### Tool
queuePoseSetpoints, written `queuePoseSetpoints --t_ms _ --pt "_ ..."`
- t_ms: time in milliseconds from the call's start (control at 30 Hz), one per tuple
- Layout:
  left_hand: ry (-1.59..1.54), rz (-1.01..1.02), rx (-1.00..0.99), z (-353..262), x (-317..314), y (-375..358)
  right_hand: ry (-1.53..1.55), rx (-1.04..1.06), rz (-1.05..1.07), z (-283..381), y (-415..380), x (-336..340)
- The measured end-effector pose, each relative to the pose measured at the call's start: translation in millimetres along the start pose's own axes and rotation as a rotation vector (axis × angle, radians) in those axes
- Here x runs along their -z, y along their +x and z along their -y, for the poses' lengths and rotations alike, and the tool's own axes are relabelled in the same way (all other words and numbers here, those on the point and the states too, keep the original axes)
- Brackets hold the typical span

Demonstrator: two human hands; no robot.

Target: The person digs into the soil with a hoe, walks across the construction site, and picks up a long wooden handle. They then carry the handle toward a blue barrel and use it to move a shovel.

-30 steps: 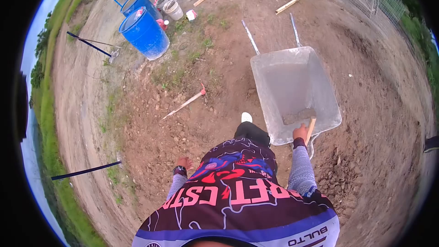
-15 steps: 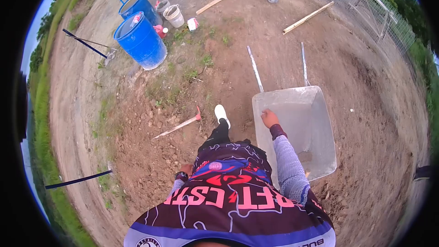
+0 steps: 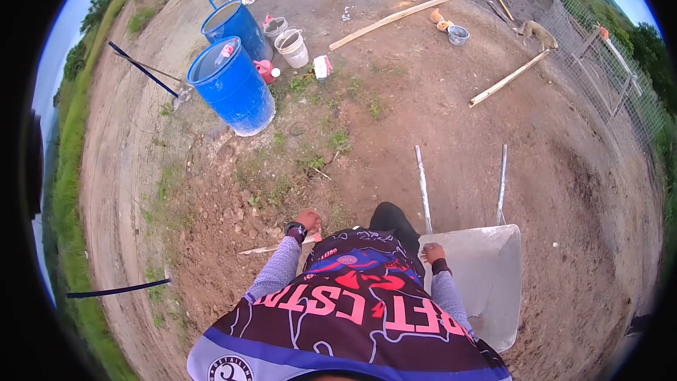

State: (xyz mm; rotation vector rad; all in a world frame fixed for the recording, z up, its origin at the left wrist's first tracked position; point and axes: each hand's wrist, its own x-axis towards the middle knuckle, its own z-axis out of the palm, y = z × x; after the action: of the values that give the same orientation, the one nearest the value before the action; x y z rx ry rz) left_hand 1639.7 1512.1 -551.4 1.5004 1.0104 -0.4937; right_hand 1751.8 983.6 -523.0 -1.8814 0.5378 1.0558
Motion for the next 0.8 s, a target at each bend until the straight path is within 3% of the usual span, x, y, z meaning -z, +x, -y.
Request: queuePoseSetpoints --t_ms 33,100,133,167,233,333,367,400,433,467,533,567,600,633,667,700,733,800 --pt "-0.005 -0.015 -0.009 -38.5 -0.1 10.8 0.027 0.023 -0.034 22.8 -0.9 -2.4" --pt "0.006 -0.063 -0.149 -125.3 -1.2 19.4 -0.301 0.279 -0.058 51.6 15.2 -2.2" --pt "-0.003 -0.070 -0.150 -147.8 0.7 38.5 -1.091 0.714 0.033 36.2 71.3 9.7" --pt "-0.103 -0.085 -0.206 -167.7 1.4 57.9 -1.100 0.721 0.036 31.5 102.2 7.1" --pt "-0.218 -0.108 -0.286 -203.0 0.3 107.9 -0.859 0.453 -0.026 37.3 173.7 10.9" --pt "-0.467 -0.147 -0.076 -186.8 -14.9 169.1 -0.883 0.338 0.045 8.1 336.9 28.1" --pt "-0.506 -0.126 0.015 -174.4 -16.1 183.9 -0.874 0.350 0.046 21.7 315.5 91.7" --pt "-0.283 -0.150 0.210 -191.7 -22.6 162.0 -1.610 0.631 0.249 158.7 280.7 61.3" --pt "-0.177 -0.073 0.250 -162.3 -20.5 178.0 -1.582 0.610 0.251 145.7 292.1 61.2" --pt "-0.077 0.016 0.282 -142.3 -24.1 200.1 -1.358 0.615 0.193 190.8 338.6 72.5" --pt "0.247 -0.101 -0.034 -174.4 -30.7 169.1 -0.937 0.650 0.052 230.2 419.6 112.3" --pt "0.340 -0.212 -0.199 -167.3 -33.6 165.8 -0.935 0.646 0.039 286.3 394.5 125.9" --pt "0.701 -0.182 -0.261 -177.6 -32.9 162.5 -0.367 0.338 -0.077 351.4 366.4 120.1" --pt "1.059 -0.147 -0.318 -184.9 -33.3 161.5 -0.340 0.410 -0.112 389.2 367.9 128.2" --pt "1.060 -0.138 -0.316 -89.9 -40.6 209.6 -0.311 0.482 -0.147 417.8 368.7 132.9" --pt "1.099 -0.030 -0.276 -87.0 -42.8 199.6 -0.308 0.474 -0.147 439.9 369.4 137.5" --pt "1.137 0.075 -0.238 -119.4 -50.1 254.1 -0.225 0.485 -0.173 461.2 376.1 141.5" --pt "1.143 0.086 -0.238 -139.5 -42.4 289.3 -0.160 0.495 -0.209 482.7 410.0 151.3"
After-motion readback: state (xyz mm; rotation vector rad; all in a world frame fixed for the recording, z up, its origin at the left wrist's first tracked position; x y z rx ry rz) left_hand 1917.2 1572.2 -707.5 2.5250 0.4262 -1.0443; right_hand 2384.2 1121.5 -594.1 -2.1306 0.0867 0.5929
